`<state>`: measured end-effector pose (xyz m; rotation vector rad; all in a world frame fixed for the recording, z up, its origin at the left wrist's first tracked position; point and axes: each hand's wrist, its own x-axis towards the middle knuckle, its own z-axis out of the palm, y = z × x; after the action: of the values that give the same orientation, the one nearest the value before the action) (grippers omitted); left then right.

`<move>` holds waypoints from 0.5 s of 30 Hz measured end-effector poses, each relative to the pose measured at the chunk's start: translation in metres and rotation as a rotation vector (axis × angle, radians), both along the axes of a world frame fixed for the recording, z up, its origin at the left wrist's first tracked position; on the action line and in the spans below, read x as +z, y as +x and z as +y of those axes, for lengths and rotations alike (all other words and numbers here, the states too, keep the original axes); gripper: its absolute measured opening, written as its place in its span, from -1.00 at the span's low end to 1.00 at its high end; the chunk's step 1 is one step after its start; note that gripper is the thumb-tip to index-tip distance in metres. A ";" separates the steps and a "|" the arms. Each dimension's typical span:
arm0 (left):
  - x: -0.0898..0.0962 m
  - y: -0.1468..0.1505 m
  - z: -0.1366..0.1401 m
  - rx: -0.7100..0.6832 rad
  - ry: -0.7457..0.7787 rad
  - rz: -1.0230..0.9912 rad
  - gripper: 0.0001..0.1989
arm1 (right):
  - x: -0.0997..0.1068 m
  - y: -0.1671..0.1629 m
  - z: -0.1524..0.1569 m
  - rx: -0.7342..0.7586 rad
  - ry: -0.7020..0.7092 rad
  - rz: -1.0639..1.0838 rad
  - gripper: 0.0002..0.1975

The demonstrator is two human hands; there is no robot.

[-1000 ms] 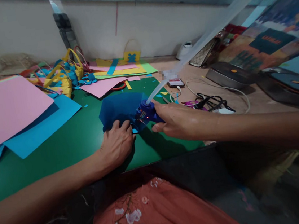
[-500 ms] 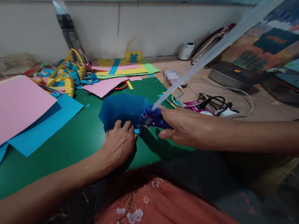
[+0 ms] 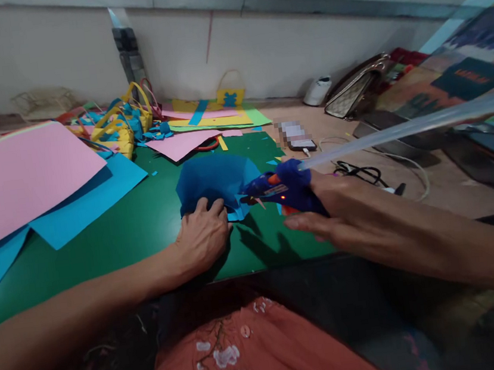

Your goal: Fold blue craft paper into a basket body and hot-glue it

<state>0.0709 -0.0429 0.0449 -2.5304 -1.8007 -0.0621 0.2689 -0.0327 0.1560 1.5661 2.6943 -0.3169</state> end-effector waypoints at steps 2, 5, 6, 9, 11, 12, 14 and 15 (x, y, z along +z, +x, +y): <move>-0.001 0.000 0.000 0.007 0.001 0.013 -0.73 | 0.003 0.007 -0.003 0.087 0.023 0.012 -0.72; -0.001 -0.001 0.000 0.018 0.008 0.034 -0.69 | 0.006 0.005 -0.005 0.028 0.095 0.037 -0.71; -0.001 -0.001 0.000 0.021 0.002 0.036 -0.69 | 0.007 0.003 -0.004 -0.006 0.098 0.055 -0.71; 0.001 -0.001 0.000 0.023 -0.029 0.030 -0.70 | 0.007 -0.005 -0.002 -0.031 0.064 0.122 -0.71; 0.001 -0.002 -0.001 0.010 -0.037 0.027 -0.67 | 0.006 -0.007 -0.001 -0.025 0.064 0.165 -0.74; 0.000 -0.002 -0.002 -0.007 -0.036 0.028 -0.64 | 0.005 -0.006 0.000 -0.023 0.074 0.184 -0.76; -0.001 -0.004 -0.005 -0.051 -0.032 0.034 -0.55 | 0.004 -0.005 0.001 -0.022 0.087 0.207 -0.75; -0.002 -0.005 -0.006 -0.072 -0.030 0.036 -0.51 | 0.003 -0.004 0.002 -0.025 0.088 0.203 -0.73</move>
<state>0.0657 -0.0489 0.0429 -2.5993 -1.7109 0.0083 0.2654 -0.0310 0.1591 1.6784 2.8782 -0.3822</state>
